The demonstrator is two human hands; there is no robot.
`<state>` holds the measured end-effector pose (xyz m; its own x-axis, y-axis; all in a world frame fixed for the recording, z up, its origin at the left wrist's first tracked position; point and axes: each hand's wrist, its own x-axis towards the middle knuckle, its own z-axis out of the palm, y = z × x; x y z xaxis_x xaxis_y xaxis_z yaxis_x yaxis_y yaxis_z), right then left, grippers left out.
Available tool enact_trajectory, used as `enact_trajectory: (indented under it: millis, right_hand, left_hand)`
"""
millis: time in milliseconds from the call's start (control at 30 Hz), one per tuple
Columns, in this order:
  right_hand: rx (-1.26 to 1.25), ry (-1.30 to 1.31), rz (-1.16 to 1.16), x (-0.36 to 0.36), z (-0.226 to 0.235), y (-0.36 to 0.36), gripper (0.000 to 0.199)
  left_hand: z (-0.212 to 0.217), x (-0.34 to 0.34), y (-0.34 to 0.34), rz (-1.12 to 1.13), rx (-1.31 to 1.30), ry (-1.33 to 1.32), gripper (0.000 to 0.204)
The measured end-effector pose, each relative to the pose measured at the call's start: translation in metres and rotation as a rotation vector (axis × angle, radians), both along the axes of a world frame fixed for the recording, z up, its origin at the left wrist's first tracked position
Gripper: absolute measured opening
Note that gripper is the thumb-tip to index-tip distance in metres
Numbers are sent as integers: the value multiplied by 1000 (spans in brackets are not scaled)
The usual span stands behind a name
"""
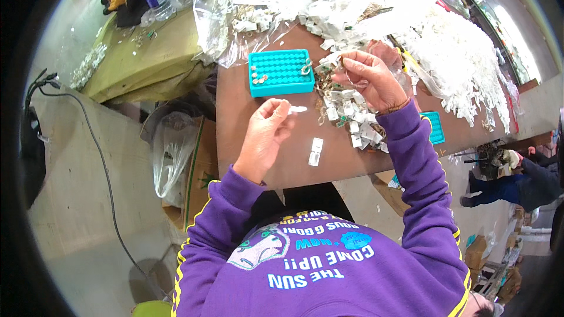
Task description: The person repeatedly picks small white plastic connectors and green circuit boards from a pile on the table, inserts the boards into the connectors, and places the assembled units into a teal tray. The person continues this cycle throughout the clip, filling the tray with finished assemblies.
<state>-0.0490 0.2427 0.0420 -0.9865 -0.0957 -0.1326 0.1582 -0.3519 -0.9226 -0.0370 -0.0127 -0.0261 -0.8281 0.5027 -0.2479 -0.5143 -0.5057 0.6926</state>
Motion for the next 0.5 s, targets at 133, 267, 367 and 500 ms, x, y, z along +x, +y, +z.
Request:
enact_trajectory:
  millis: [133,267,367,500]
  right_hand:
    - [6,-61,132,22,-11,-21,22]
    - [79,-160,121,46,-19,-49,18]
    - [-131,-145,204,63,-24,-70,13]
    - [-147,-86,176,63,-31,-86,11]
  left_hand:
    - [-4,17,2,22,130,26,17]
    - [-2,27,-1,80,204,23,18]
    - [0,33,-1,115,319,2,20]
    - [1,42,1,114,90,32,32]
